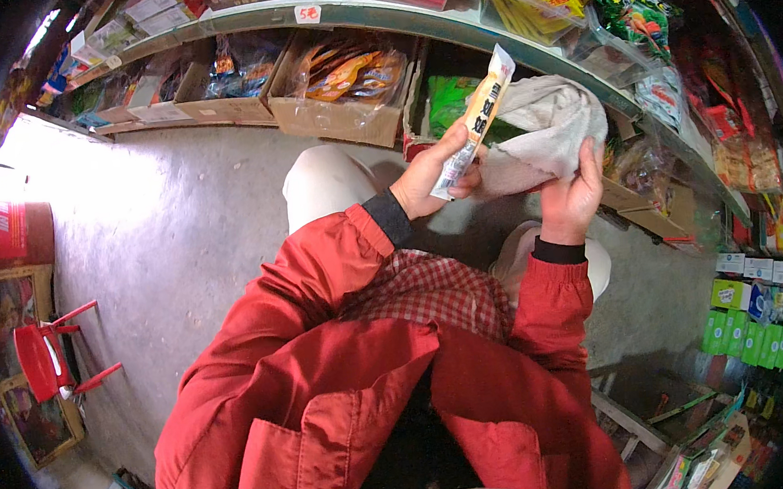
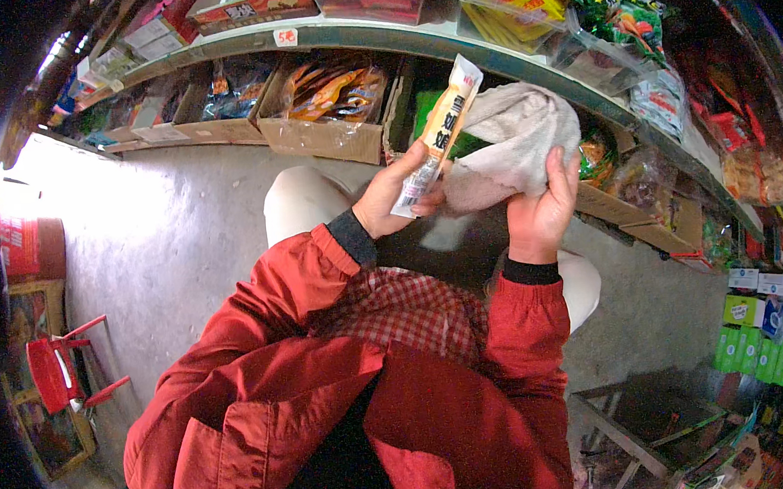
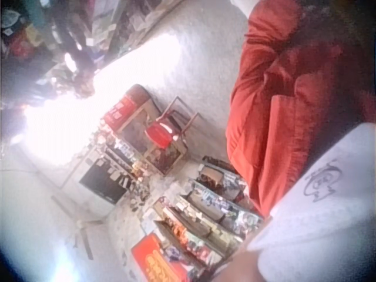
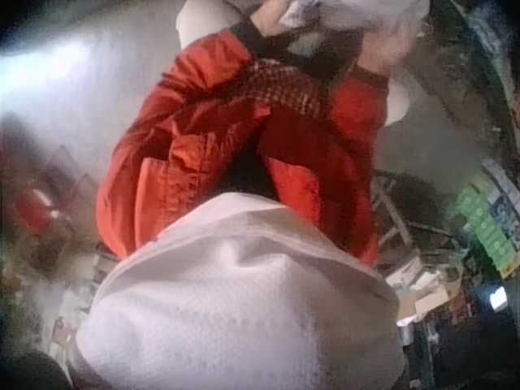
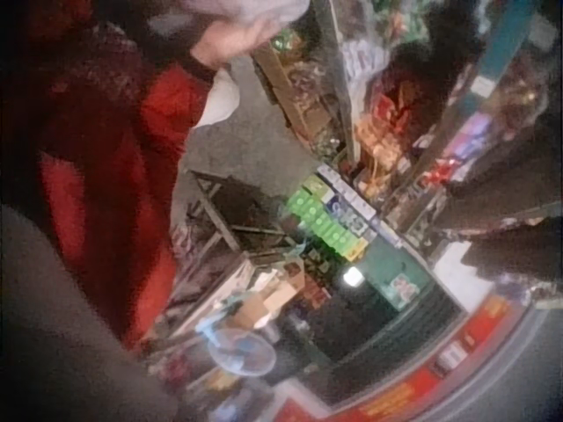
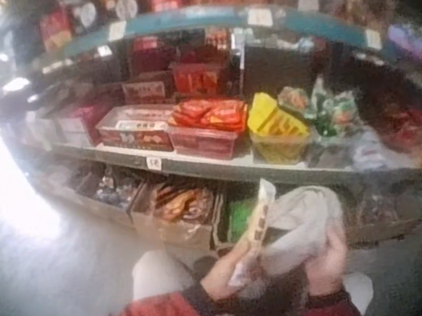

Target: The person sits in front of a store shelf and wipes the surfaces and packaged snack items with a white cloth. They pick up various snack packages, wipe them, and place them back on the shelf.

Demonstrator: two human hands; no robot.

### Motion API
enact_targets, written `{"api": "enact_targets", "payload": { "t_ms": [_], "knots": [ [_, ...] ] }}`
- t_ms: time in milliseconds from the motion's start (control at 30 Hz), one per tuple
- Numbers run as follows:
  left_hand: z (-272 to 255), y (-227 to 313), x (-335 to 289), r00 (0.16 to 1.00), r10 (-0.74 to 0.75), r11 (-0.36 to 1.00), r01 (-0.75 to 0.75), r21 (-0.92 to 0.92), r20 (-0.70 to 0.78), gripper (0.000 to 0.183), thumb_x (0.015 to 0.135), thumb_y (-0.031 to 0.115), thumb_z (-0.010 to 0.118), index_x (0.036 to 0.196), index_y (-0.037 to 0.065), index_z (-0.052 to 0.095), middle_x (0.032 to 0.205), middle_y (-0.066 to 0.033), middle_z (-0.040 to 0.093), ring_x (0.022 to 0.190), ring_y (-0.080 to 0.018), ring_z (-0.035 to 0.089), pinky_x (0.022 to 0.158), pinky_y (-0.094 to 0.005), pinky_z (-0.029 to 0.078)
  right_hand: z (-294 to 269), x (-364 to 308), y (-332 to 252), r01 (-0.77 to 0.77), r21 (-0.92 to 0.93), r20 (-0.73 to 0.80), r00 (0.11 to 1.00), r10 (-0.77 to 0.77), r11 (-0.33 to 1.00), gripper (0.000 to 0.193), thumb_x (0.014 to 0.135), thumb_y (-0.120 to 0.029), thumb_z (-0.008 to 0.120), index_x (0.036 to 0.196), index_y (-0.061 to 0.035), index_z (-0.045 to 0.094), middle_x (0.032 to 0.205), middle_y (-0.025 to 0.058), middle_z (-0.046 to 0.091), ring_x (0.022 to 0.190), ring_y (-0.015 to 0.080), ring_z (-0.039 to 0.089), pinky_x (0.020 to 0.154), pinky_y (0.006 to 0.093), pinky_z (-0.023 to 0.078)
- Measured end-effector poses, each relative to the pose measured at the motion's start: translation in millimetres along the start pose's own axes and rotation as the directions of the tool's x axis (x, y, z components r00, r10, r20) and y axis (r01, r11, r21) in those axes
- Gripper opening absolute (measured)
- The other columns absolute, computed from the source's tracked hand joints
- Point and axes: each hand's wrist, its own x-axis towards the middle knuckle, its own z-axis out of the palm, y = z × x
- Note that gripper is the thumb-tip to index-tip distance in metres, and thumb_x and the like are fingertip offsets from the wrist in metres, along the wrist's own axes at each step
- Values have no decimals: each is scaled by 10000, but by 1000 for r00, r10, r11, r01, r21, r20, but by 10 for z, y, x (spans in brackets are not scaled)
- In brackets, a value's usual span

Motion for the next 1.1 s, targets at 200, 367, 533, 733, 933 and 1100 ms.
{"api": "enact_targets", "payload": {
  "t_ms": [200,367,533,733,933,1100],
  "knots": [
    [-55,19,37,991,-48,995,59,-85,127,493,920,498,390,1064,38,492,821,-87,524,562,-125,427,438,-221,363,53,-132,-48,279,-208,63,960,-272,937,354,894,-85,510,1226,-11,414,1191,129,508,1091,227,498,959,372,382],
    [-168,44,14,989,16,994,1,-113,147,469,936,474,356,1219,101,389,991,-146,549,625,-143,452,461,-227,401,91,-218,-126,430,-363,111,901,-420,827,400,853,-44,560,1224,-5,416,1185,137,509,1065,221,513,935,352,407],
    [-138,85,2,996,-3,995,12,-95,90,507,922,518,340,1157,86,466,927,-102,566,647,-147,498,463,-232,418,182,-510,45,681,-685,685,723,-89,258,311,732,7,620,1031,-78,618,1168,93,528,1047,273,511,920,378,393],
    [-61,-5,-150,1000,-24,999,24,28,-20,604,889,584,349,1144,53,482,769,-82,528,609,-153,493,448,-224,375,272,-261,302,774,-633,773,631,-59,-21,378,693,66,556,1012,-117,643,1098,95,535,1000,310,493,870,411,405],
    [-30,12,-289,987,-110,985,93,148,116,651,889,597,327,1155,23,478,765,-71,502,582,-111,455,434,-196,337,310,200,163,689,-716,698,697,-167,-115,329,715,27,545,1005,-95,642,1052,108,559,990,313,497,865,394,405],
    [-38,101,-392,997,-46,981,34,192,57,659,876,586,390,1117,-17,500,719,-67,515,540,-112,461,459,-200,368,136,303,9,574,-817,574,799,-181,-55,333,730,14,559,1041,-80,630,1066,122,573,1005,306,520,896,372,400]
  ]
}}
